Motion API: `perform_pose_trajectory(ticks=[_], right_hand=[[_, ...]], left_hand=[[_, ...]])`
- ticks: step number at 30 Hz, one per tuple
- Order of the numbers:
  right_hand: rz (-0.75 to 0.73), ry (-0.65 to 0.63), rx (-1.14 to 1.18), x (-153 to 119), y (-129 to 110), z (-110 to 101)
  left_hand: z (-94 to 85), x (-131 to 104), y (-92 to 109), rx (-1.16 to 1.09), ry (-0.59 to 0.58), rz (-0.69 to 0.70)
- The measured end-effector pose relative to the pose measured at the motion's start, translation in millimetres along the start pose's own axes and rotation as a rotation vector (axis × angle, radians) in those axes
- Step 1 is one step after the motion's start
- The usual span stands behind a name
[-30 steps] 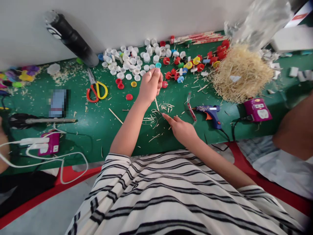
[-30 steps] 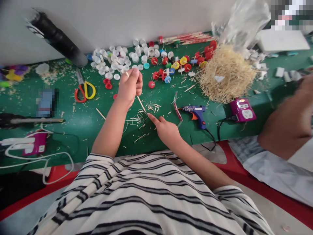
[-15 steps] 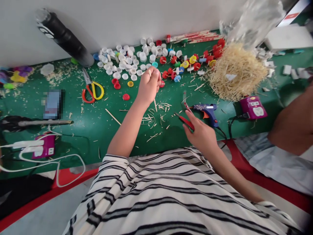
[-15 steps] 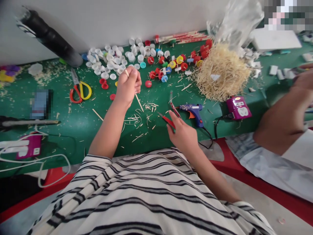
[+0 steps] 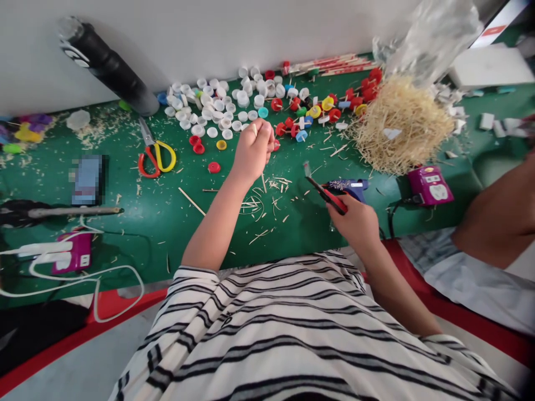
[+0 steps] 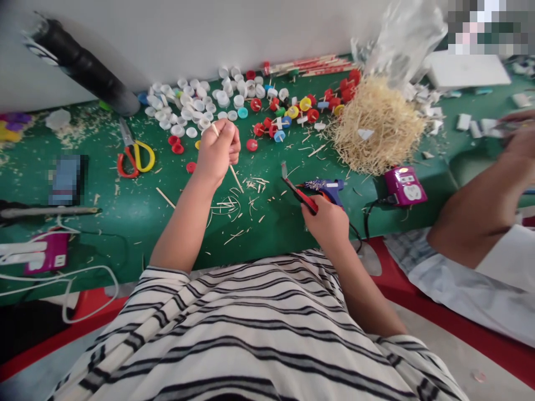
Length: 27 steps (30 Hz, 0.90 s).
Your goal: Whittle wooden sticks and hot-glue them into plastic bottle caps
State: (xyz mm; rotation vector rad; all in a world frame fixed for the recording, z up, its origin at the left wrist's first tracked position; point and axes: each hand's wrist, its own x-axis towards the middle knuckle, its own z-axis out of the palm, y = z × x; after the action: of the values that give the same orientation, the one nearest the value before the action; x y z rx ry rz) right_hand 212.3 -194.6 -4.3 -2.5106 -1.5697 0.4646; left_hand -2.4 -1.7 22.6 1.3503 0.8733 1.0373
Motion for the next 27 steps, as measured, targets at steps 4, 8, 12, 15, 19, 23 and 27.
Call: perform_pose_trajectory(ticks=[4,8,12,15,19,23,27], right_hand=[[0.013,0.218,0.205,20.2,16.0,-29.9],[0.037,0.533,0.156,62.7,40.1,-78.0],[0.087,0.600,0.085,111.8,63.4,-111.3],[0.117,0.544,0.078,133.4,74.9,-114.9],[0.118,0.649,0.080,127.5,86.0,-105.1],[-0.050,0.721,0.227,93.5,94.2,-96.5],[-0.138,0.763,0.311,56.2,83.7,-79.7]], left_hand=[[0.8,-3.0,4.8,-0.010,0.001,-0.015],[1.7,-4.2,8.3,-0.009,0.023,-0.026],[1.6,-4.0,7.9,-0.030,0.036,-0.036],[0.7,-4.3,6.8,-0.059,0.046,-0.043],[0.3,-5.2,7.3,-0.106,0.034,-0.071],[2.0,-6.7,10.4,-0.135,-0.015,-0.067],[3.8,-9.4,14.7,-0.131,-0.043,-0.077]])
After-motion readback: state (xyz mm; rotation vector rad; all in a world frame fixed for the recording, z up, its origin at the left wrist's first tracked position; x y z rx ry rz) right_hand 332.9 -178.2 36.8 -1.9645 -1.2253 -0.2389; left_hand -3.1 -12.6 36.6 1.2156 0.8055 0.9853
